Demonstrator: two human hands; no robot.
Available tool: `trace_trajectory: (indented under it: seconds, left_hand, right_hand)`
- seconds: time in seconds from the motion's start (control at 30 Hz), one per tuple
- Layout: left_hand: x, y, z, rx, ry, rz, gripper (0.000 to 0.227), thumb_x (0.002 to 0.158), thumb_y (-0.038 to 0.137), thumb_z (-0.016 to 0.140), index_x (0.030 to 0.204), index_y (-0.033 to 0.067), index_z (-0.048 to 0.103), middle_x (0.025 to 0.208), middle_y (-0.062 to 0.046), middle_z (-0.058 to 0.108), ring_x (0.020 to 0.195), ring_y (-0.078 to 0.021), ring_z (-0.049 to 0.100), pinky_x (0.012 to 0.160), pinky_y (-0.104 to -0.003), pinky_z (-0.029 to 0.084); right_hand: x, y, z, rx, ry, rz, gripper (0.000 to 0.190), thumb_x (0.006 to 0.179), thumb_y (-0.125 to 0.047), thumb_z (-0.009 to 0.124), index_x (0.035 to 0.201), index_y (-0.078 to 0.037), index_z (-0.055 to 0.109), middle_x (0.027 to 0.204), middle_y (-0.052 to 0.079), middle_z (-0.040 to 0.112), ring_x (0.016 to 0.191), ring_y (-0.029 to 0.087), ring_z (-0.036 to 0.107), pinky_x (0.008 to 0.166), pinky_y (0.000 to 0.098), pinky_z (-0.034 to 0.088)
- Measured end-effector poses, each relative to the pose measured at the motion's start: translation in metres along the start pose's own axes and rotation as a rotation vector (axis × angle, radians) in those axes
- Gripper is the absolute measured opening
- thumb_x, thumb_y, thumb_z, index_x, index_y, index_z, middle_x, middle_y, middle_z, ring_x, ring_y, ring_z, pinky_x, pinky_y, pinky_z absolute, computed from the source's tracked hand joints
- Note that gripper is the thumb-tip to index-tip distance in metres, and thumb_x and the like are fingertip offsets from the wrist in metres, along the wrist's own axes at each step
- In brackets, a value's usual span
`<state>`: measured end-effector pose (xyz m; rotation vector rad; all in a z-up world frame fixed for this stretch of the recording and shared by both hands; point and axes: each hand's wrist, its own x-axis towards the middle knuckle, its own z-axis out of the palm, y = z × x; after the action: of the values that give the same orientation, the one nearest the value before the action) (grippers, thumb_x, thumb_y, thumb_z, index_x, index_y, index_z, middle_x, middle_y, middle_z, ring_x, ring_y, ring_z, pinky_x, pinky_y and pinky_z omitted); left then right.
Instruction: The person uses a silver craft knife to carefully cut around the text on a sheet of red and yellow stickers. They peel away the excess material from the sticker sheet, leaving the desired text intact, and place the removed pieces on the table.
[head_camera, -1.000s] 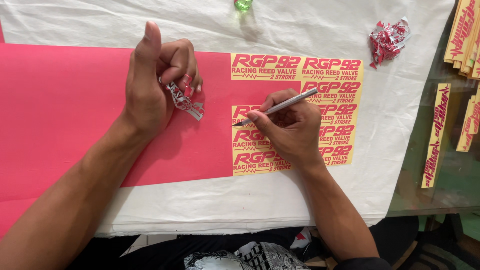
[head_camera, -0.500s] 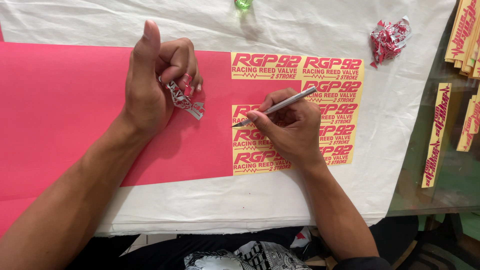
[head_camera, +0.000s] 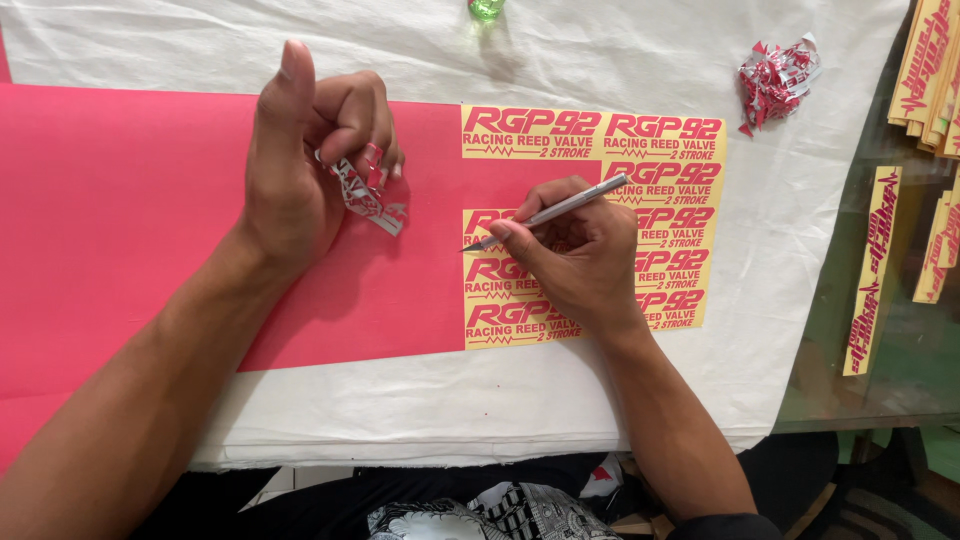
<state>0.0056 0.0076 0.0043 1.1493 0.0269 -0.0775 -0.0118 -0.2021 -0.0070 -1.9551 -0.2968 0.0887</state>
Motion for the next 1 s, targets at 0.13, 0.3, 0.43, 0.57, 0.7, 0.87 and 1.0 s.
trace_trajectory:
  seconds: [0.13, 0.3, 0.43, 0.57, 0.7, 0.87, 1.0]
  left_hand:
    - [-0.012, 0.023, 0.002, 0.126, -0.129, 0.070, 0.057, 0.086, 0.061, 0.035, 0.058, 0.0119, 0.028, 0.065, -0.005, 0.032, 0.058, -0.0135, 0.035, 0.056, -0.024, 0.035]
    - [-0.029, 0.064, 0.030, 0.791, -0.477, 0.412, 0.020, 0.086, 0.015, 0.058, 0.073, 0.0060, 0.046, 0.071, -0.003, 0.050, 0.065, -0.0154, 0.048, 0.062, -0.028, 0.038]
    - [-0.022, 0.070, 0.076, 0.887, -0.542, 0.478, 0.023, 0.084, 0.019, 0.066, 0.074, 0.0079, 0.048, 0.070, 0.000, 0.048, 0.062, -0.0141, 0.044, 0.060, -0.027, 0.038]
    - [0.023, 0.050, 0.132, 0.822, -0.503, 0.581, 0.021, 0.091, 0.016, 0.056, 0.076, 0.0065, 0.046, 0.073, -0.003, 0.049, 0.065, -0.0166, 0.047, 0.063, -0.031, 0.038]
    - [0.101, -0.018, 0.189, 0.697, -0.359, 0.634, 0.013, 0.084, 0.016, 0.061, 0.077, 0.0094, 0.053, 0.070, -0.005, 0.052, 0.068, -0.0244, 0.063, 0.066, -0.035, 0.049]
    - [0.168, -0.090, 0.226, 0.856, -0.328, 0.503, 0.012, 0.076, 0.016, 0.063, 0.074, 0.0079, 0.055, 0.070, -0.008, 0.053, 0.070, -0.0295, 0.064, 0.065, -0.042, 0.049]
    - [0.209, -0.141, 0.228, 1.190, -0.310, 0.305, 0.005, 0.072, 0.019, 0.065, 0.075, 0.0158, 0.064, 0.074, -0.006, 0.058, 0.079, -0.0303, 0.065, 0.072, -0.046, 0.050]
  right_hand:
    - [0.001, 0.000, -0.006, 0.241, -0.028, 0.053, 0.016, 0.081, -0.003, 0.070, 0.080, -0.002, 0.054, 0.066, 0.011, 0.063, 0.048, 0.009, 0.057, 0.042, 0.0160, 0.047]
    - [0.009, 0.017, -0.023, 0.798, 0.252, 0.218, 0.017, 0.083, -0.015, 0.065, 0.080, -0.010, 0.050, 0.057, 0.000, 0.046, 0.038, 0.007, 0.044, 0.033, 0.0179, 0.032]
    - [0.017, 0.038, -0.051, 0.938, 0.439, 0.214, 0.017, 0.082, -0.017, 0.067, 0.086, -0.011, 0.052, 0.064, -0.001, 0.051, 0.042, 0.007, 0.043, 0.040, 0.0198, 0.039]
    - [0.023, 0.067, -0.107, 1.157, 0.840, 0.070, 0.015, 0.081, -0.012, 0.067, 0.077, -0.011, 0.052, 0.056, -0.002, 0.046, 0.042, 0.005, 0.040, 0.037, 0.0177, 0.026]
    - [0.010, 0.098, -0.164, 1.234, 1.090, -0.025, 0.016, 0.089, -0.018, 0.064, 0.077, -0.010, 0.058, 0.067, 0.002, 0.060, 0.053, 0.004, 0.047, 0.043, 0.0099, 0.029]
    - [0.014, 0.124, -0.170, 1.297, 1.209, -0.027, 0.014, 0.088, -0.017, 0.064, 0.076, -0.011, 0.059, 0.068, 0.003, 0.065, 0.052, 0.002, 0.048, 0.042, 0.0091, 0.031]
    - [0.015, 0.111, -0.161, 1.312, 1.194, 0.018, 0.015, 0.089, -0.016, 0.064, 0.076, -0.010, 0.058, 0.066, 0.005, 0.062, 0.052, 0.004, 0.045, 0.041, 0.0098, 0.028]
